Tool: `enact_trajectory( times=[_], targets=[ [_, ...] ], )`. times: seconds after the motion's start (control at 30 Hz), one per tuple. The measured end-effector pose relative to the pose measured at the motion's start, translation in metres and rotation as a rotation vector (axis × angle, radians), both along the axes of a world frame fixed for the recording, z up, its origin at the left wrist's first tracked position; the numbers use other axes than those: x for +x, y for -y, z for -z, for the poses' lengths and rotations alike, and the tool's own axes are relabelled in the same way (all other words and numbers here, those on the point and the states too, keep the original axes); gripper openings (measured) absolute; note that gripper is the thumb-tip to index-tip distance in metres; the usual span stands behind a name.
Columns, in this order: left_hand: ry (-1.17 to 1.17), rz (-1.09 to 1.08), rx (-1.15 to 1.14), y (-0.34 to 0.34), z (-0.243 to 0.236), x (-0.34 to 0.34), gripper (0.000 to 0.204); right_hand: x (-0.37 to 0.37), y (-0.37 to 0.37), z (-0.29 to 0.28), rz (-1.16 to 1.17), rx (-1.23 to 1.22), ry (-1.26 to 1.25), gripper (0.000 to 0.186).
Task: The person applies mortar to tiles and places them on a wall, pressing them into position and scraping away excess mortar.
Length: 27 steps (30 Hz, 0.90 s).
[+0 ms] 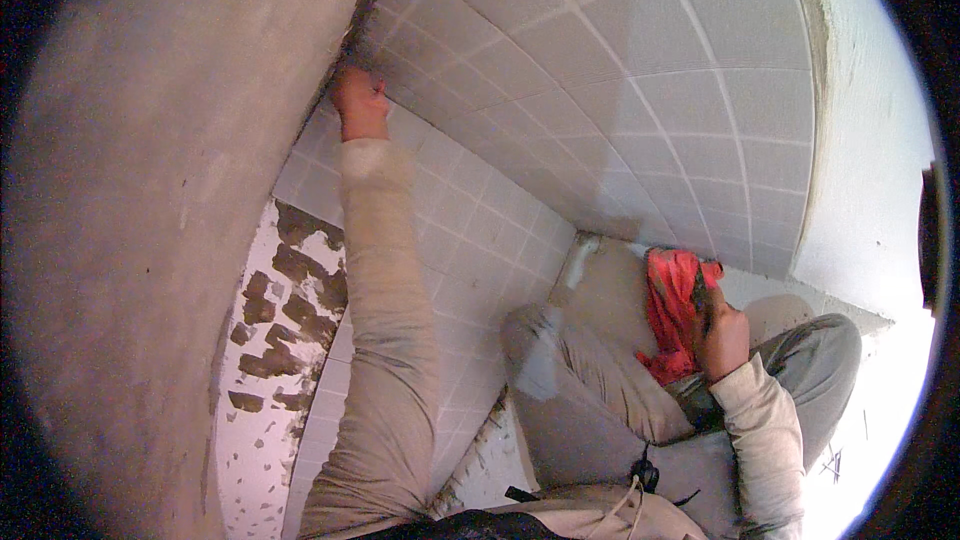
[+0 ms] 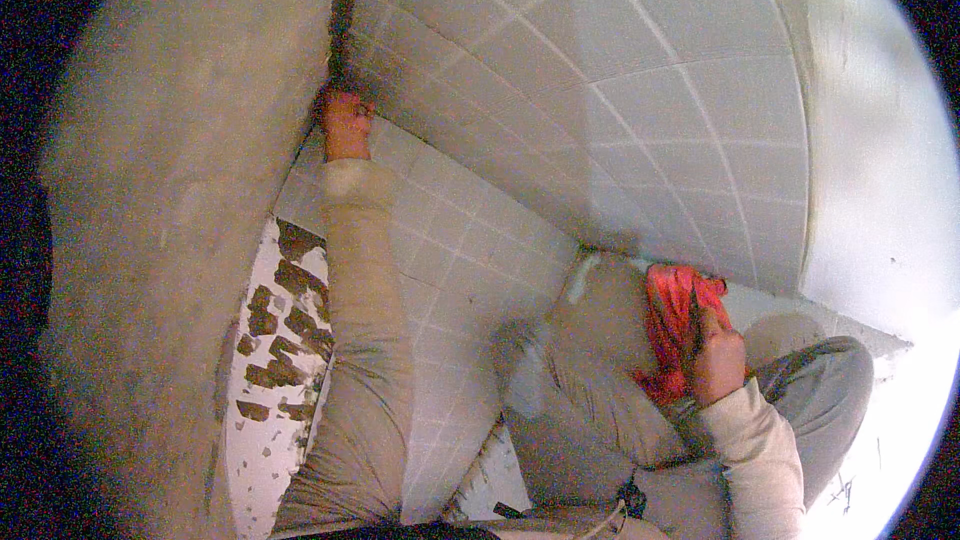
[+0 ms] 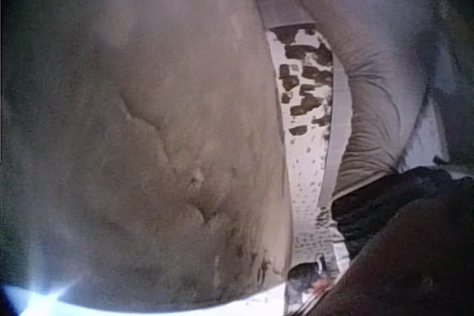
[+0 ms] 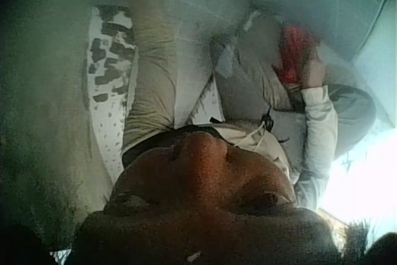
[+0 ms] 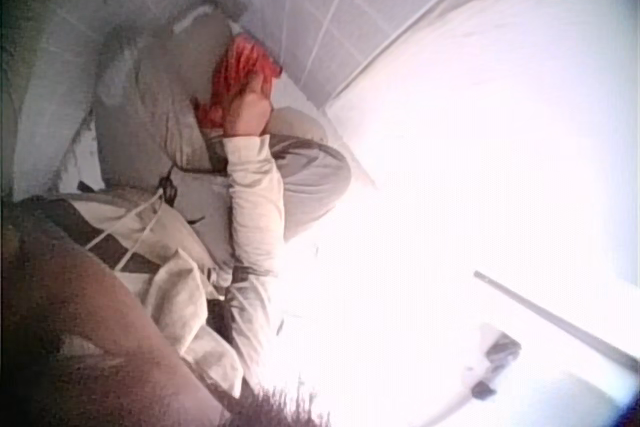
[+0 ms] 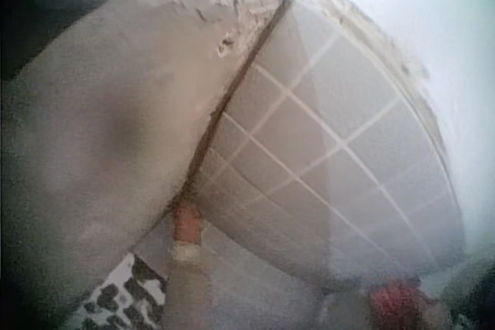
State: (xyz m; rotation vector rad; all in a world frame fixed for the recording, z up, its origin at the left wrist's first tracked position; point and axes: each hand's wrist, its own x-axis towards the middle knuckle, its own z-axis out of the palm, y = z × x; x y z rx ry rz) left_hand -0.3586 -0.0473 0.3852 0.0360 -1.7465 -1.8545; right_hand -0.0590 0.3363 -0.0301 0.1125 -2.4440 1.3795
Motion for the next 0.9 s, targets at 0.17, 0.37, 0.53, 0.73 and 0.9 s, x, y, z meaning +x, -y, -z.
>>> enact_trajectory(
  times=[0.17,0.37,0.53,0.73,0.9],
  targets=[
    [-0.005,-0.009,-0.140,0.024,-0.009,-0.012,0.029,0.000,0.004,-0.006,-0.043,-0.023,-0.004,0.029],
    [-0.065,-0.019,-0.062,-0.023,0.011,0.022,0.042,-0.001,0.000,-0.007,-0.026,-0.024,0.016,0.020],
    [-0.076,0.003,-0.250,-0.001,0.009,0.008,0.050,-0.001,0.003,-0.001,-0.019,-0.020,0.050,0.021],
    [-0.123,-0.193,-0.556,0.031,-0.009,0.019,0.048,0.003,0.016,-0.015,-0.085,-0.080,0.006,0.024],
    [-0.107,-0.055,-0.086,-0.065,0.012,0.042,0.049,0.000,0.001,-0.009,-0.017,-0.037,0.035,0.022]
  ],
)
